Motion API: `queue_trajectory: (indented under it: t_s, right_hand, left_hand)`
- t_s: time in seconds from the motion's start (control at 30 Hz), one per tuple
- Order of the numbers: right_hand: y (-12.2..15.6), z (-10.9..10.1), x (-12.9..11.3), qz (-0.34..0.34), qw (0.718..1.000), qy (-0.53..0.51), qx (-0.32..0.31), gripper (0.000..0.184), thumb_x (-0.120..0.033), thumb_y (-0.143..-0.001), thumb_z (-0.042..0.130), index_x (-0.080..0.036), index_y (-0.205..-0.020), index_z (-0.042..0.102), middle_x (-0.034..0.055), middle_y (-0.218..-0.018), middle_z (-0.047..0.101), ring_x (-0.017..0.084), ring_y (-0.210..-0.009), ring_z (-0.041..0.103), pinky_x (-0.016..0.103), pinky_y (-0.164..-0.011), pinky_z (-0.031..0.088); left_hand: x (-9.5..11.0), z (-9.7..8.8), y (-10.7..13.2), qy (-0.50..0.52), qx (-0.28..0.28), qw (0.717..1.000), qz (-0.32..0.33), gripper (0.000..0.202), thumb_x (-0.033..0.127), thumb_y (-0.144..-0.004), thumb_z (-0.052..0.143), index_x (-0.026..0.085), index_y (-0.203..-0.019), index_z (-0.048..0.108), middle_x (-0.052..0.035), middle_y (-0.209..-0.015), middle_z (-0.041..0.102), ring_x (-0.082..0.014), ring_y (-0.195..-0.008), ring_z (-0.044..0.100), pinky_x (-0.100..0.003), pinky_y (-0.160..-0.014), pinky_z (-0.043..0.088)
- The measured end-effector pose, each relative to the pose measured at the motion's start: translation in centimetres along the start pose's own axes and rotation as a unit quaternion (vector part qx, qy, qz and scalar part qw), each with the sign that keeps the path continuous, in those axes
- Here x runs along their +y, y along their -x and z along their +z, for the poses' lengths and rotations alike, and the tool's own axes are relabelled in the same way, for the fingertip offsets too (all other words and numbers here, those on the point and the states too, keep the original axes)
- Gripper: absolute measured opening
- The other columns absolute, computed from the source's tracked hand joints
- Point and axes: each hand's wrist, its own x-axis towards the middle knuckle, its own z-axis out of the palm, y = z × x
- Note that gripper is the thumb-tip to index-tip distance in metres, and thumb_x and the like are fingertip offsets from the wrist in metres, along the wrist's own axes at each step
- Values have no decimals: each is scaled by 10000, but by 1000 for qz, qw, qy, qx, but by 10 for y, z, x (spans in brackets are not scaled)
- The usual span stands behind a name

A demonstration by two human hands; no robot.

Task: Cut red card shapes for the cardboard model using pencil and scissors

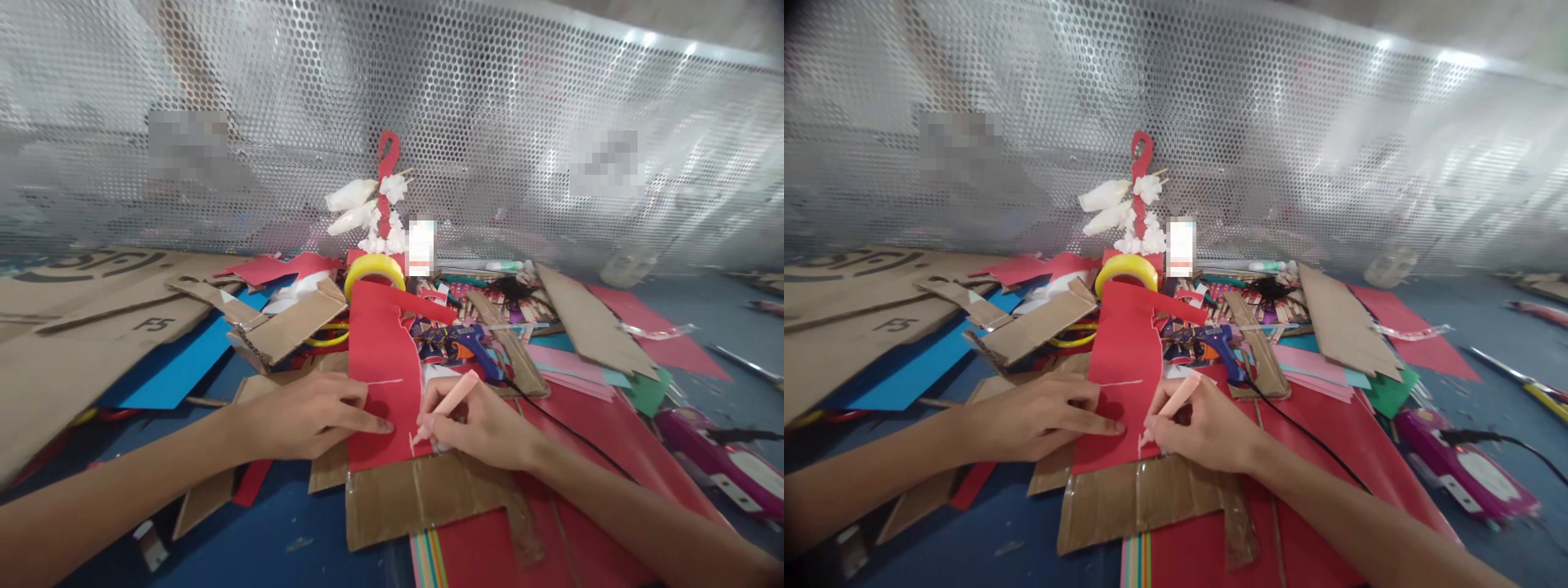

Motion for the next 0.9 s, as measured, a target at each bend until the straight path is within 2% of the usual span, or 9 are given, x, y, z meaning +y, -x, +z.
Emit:
queue_trajectory:
  t_s: [0.07,0.23,0.47,0.6,0.67,0.9]
  right_hand:
    - [0,0,-2,4,1000,-7,11,78,-194,-834,662,-172,-764,637,43,-765,749,152,-692,693,220,-582,465]
    - [1,-1,-3,-24,999,23,-24,99,-152,-804,658,-171,-708,647,29,-728,737,134,-654,654,213,-566,439]
    - [-2,-2,-1,-16,1000,18,-17,78,-164,-797,660,-166,-721,642,27,-718,724,126,-636,622,214,-555,415]
    - [-3,-3,0,-5,999,-33,8,129,-271,-864,654,-161,-801,628,53,-785,744,105,-580,573,215,-520,393]
    - [-3,-3,1,-10,999,-27,20,161,-304,-886,645,-155,-827,638,67,-826,747,106,-589,573,220,-519,391]
    - [-2,0,1,-7,999,-14,29,148,-280,-874,643,-160,-789,625,29,-731,692,103,-557,576,225,-524,418]
  left_hand:
    - [0,0,-1,-4,5,1000,5,460,90,-967,449,325,-1289,677,-26,-810,594,-155,-690,546,-257,-651,418]
    - [1,-2,-1,-3,12,1000,7,458,87,-963,454,331,-1279,678,-24,-829,606,-145,-693,550,-250,-646,420]
    - [-1,1,0,0,16,1000,11,443,102,-970,458,325,-1286,675,-22,-825,600,-145,-701,556,-250,-653,423]
    - [-2,2,1,-3,20,1000,12,456,91,-963,461,331,-1287,673,-18,-811,594,-148,-688,547,-253,-653,421]
    - [-2,2,1,-2,20,1000,13,461,84,-960,456,328,-1283,677,-16,-803,592,-148,-677,542,-254,-650,419]
    - [-1,1,1,3,16,1000,6,460,86,-954,478,335,-1288,675,-16,-826,605,-149,-696,564,-256,-662,431]
